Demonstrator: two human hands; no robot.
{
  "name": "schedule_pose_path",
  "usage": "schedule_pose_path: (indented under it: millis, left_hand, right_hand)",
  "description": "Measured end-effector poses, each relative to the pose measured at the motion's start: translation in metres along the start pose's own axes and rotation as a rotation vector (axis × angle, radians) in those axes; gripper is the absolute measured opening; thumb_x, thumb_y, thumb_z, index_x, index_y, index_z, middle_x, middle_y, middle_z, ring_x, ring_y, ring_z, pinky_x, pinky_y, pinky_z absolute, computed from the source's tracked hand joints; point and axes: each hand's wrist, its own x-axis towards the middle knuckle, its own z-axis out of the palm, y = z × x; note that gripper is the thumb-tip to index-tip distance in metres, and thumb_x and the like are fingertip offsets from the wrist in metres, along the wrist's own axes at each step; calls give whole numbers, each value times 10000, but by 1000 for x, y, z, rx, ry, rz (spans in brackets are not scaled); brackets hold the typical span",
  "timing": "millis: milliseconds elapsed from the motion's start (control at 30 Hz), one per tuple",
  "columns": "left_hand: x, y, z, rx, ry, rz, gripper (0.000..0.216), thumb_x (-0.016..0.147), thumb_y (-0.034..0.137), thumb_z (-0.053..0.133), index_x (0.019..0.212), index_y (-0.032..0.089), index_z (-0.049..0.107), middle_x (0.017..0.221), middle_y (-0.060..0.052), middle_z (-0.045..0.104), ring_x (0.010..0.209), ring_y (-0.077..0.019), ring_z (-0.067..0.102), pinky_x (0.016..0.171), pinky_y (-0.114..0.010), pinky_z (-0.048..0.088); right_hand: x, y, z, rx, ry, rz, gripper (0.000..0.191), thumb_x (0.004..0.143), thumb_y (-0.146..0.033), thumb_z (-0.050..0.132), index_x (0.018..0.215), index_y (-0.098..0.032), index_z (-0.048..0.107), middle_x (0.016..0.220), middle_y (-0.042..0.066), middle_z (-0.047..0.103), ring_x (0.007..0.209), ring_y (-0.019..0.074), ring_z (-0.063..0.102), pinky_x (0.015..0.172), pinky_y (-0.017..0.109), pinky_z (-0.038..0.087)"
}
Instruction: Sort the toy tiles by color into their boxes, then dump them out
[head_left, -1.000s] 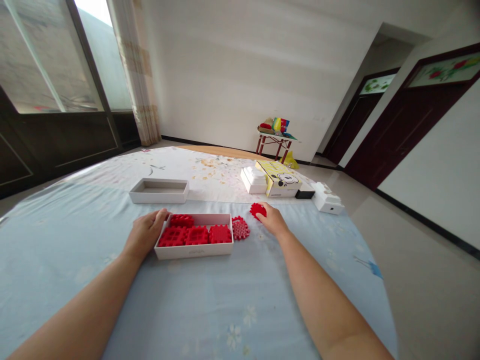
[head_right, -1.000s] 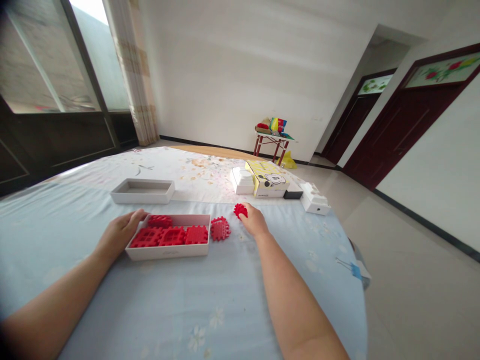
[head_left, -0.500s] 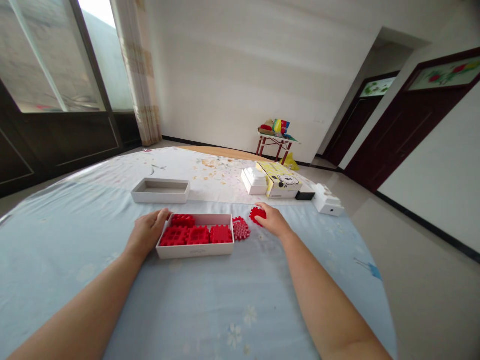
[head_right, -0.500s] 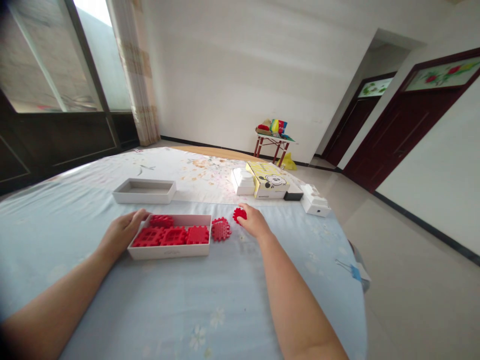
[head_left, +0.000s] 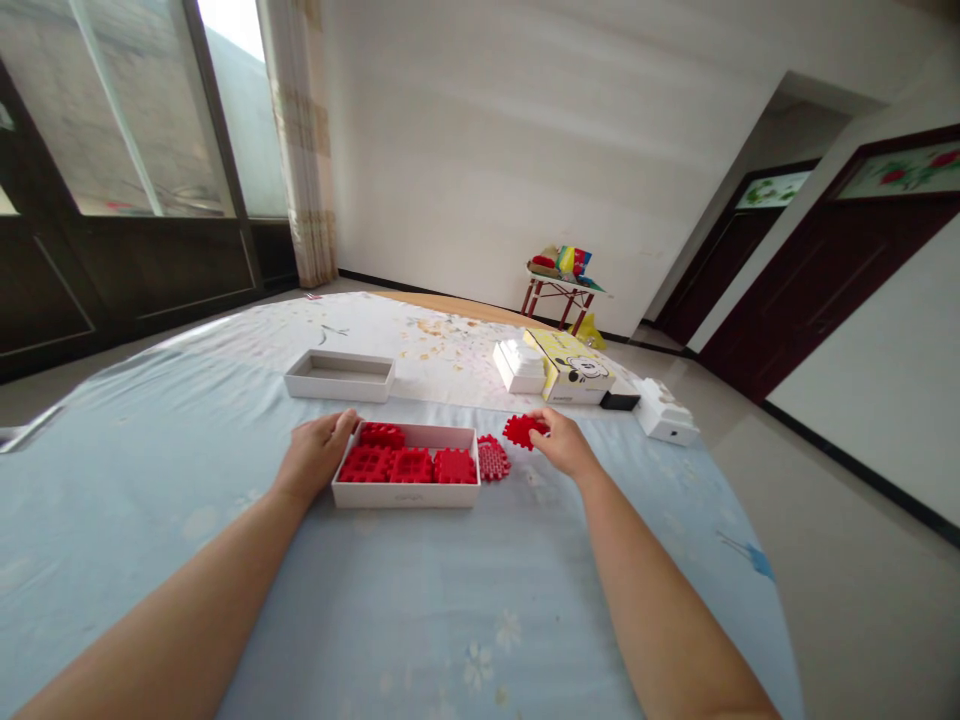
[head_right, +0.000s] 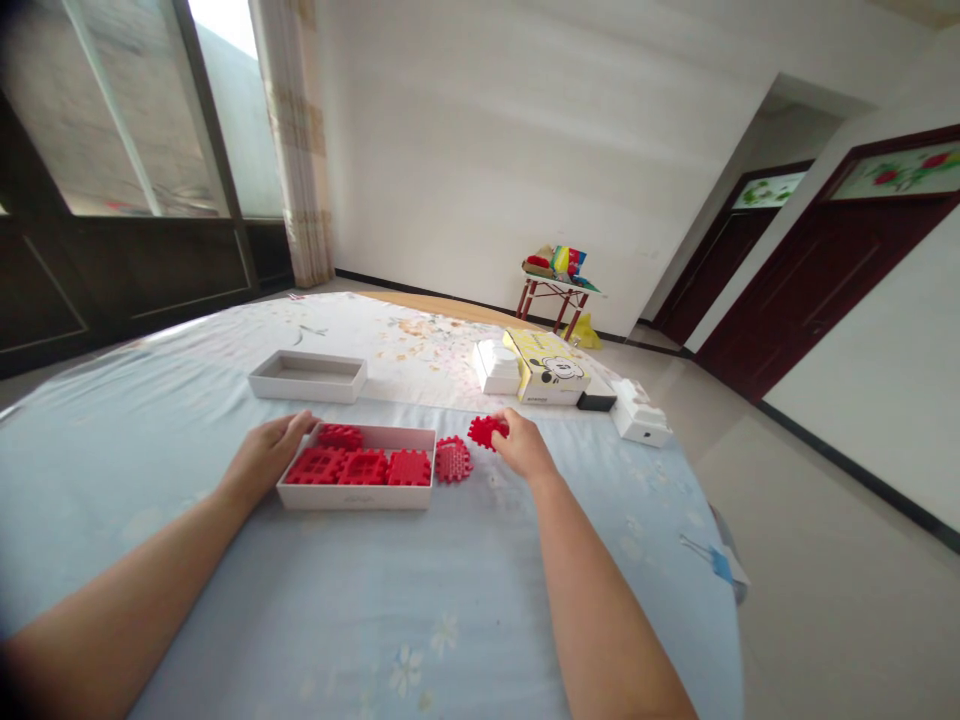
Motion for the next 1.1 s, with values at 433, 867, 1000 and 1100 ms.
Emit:
schedule_pose_path:
  millis: [433, 867, 1000, 1100]
  left_hand:
    - [-2, 3, -1, -14, -3, 8, 508, 831, 471, 285, 730, 180, 688, 728, -52, 707, 768, -213, 619, 680, -256, 413]
    - [-1, 4, -2, 23, -25, 31, 539, 857, 491, 232, 693, 178, 638, 729, -67, 693, 773, -210, 615, 671, -259, 398]
    - [-2, 6, -3, 26, -27, 14, 537, 852, 499, 234, 675, 186, 632, 689, -51, 681, 748, -204, 611, 650, -253, 398]
    - [-3, 7, -3, 23, -26, 9, 529, 848, 494, 246, 687, 184, 644, 702, -53, 688, 756, -205, 615, 654, -251, 402]
  right_hand:
    - [11, -122, 47, -119, -236, -358, 298, 730, -81, 512, 987, -193, 615, 955, 33, 688, 887, 173, 621, 829, 289, 460]
    - [10, -106, 52, -59, -245, -284, 274, 806, -213, 533, 1059, -180, 632, 982, 58, 693, 875, 162, 637, 819, 281, 481]
    - [7, -105, 53, -146, -248, -299, 259, 820, -192, 495, 1024, -200, 654, 978, 48, 698, 899, 172, 632, 827, 277, 468]
    - [7, -107, 57, -155, -278, -331, 300, 810, -141, 468, 1022, -223, 664, 985, 27, 700, 929, 168, 629, 860, 271, 454]
